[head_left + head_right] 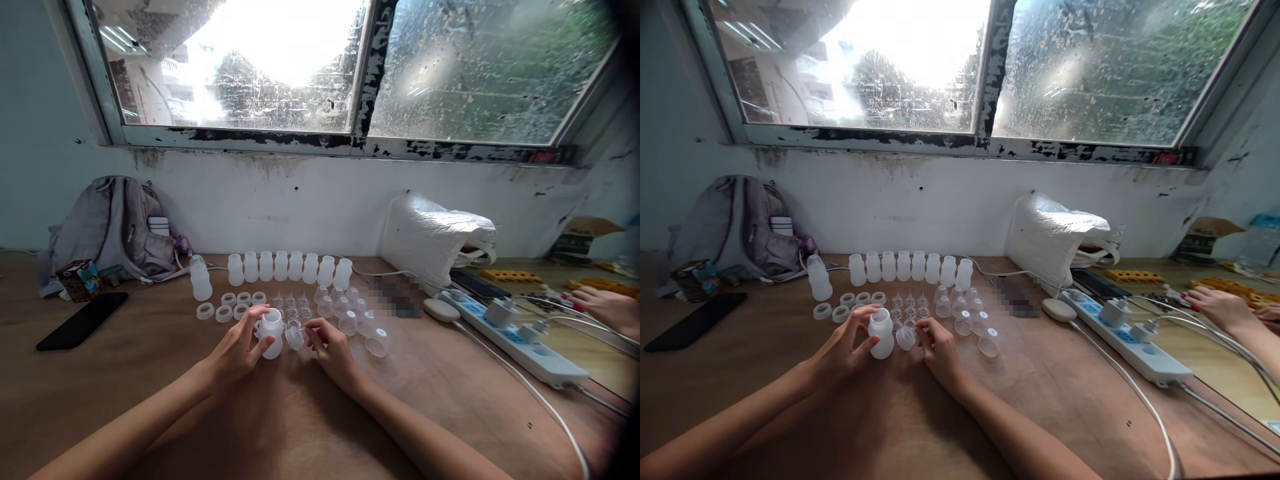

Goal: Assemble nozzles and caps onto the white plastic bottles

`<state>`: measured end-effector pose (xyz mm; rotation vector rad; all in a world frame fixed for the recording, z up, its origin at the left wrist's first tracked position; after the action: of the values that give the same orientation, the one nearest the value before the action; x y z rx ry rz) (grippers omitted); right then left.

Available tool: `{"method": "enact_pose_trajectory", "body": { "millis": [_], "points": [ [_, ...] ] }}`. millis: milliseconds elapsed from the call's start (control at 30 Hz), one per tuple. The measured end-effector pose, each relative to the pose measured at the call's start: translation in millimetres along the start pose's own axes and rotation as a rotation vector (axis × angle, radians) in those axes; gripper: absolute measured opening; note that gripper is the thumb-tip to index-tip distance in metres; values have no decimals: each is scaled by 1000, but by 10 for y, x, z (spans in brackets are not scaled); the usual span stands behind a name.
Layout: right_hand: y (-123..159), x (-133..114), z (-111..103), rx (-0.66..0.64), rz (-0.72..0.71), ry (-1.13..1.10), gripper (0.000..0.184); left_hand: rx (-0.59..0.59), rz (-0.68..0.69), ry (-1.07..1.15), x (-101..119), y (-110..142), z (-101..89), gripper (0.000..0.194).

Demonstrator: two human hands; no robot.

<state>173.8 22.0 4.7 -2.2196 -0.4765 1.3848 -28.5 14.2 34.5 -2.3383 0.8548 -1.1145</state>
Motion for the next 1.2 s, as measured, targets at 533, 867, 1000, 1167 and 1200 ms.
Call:
{"method": "enact_pose_trajectory", "body": {
  "millis": [533, 867, 1000, 1167, 1200],
  "points": [
    [-107, 190, -14, 93, 386, -462, 25, 19, -79, -49, -110, 118, 99, 50],
    [-89, 73, -37, 3, 261, -371, 21, 29, -74, -124, -97, 141, 68, 32],
    [-87, 83, -46, -22, 240, -348, 20, 29, -68, -129, -98, 147, 70, 31],
    [-74, 32, -21, -85, 240, -336, 18, 28, -58, -147, -122, 153, 77, 33],
    [-70, 22, -19, -94, 243, -340, 18, 27, -55, -149, -126, 152, 77, 33]
  ]
}}
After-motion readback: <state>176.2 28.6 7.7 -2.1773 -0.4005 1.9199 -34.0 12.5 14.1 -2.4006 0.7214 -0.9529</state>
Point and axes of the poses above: each hand's wrist, its own y-axis away from the middle knuckle, its own z-axis out of the palm, x = y × z, the point moved 2 cm from there along -y, towards the middle knuckle, and after that the axes turned 5 degrees about x, right-handed, at the moved point
